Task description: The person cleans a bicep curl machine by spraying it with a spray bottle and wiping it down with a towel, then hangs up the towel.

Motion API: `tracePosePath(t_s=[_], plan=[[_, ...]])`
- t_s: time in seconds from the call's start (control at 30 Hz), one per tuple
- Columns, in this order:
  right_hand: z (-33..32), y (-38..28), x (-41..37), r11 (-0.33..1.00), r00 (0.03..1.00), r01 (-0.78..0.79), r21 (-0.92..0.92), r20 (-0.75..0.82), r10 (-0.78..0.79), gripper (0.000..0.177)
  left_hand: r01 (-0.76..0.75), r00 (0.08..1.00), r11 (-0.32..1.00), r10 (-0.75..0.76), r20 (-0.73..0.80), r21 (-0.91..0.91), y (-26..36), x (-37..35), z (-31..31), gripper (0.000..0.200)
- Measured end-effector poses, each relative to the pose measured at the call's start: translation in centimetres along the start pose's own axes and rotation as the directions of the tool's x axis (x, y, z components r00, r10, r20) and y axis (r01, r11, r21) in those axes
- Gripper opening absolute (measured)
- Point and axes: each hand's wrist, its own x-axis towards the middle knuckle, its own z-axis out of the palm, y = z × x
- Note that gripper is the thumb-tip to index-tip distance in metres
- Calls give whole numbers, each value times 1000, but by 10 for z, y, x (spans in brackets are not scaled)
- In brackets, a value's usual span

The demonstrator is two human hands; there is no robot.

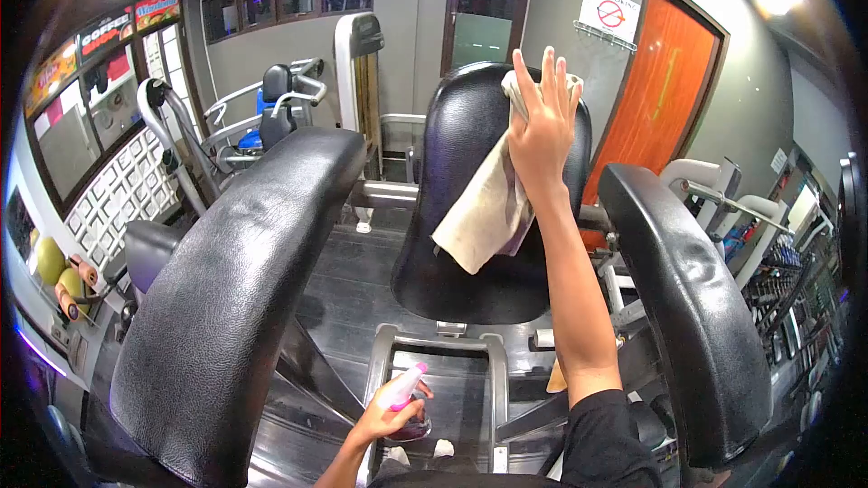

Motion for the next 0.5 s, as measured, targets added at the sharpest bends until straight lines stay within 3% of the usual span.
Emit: tracePosePath(t_s=[0.07,0.1,0.17,0.23,0.27,0.3,0.33,0.37,0.4,0.43,0.5], plan=[[4,-8,-2,1000,1000,0,16,-15,0,58,-4,1000,1000,3,-7,-29,-7,-10,1,41],[0,-12,-10,997,997,60,52,49,-63,56,-4,1000,1000,3,-16,-25,-12,-14,0,41],[-17,-27,-34,979,975,133,152,158,-157,50,-115,993,937,120,5,331,-21,-20,2,38],[-24,-36,-78,929,913,279,241,234,-335,43,-109,992,947,123,-30,302,-24,-23,0,34],[-33,-44,-107,895,851,350,276,305,-427,41,-38,997,975,51,-55,220,-22,-26,-2,32],[-46,-54,-130,857,799,360,368,353,-487,34,36,997,990,-27,-71,137,-19,-30,-3,30],[-48,-58,-164,781,733,332,529,376,-567,38,20,993,995,-8,-121,95,-13,-30,1,25],[-61,-66,-187,772,663,290,565,464,-588,43,21,993,995,-9,-121,94,-10,-29,-1,25],[-54,-68,-220,759,613,470,450,452,-648,46,21,997,983,-6,-79,184,-7,-31,-5,27],[-53,-65,-216,758,614,473,448,450,-649,46,7,999,961,4,-37,275,-5,-30,-7,31],[-44,-59,-199,700,601,568,433,362,-712,47,-37,996,976,54,-75,214,-3,-28,-5,29]])
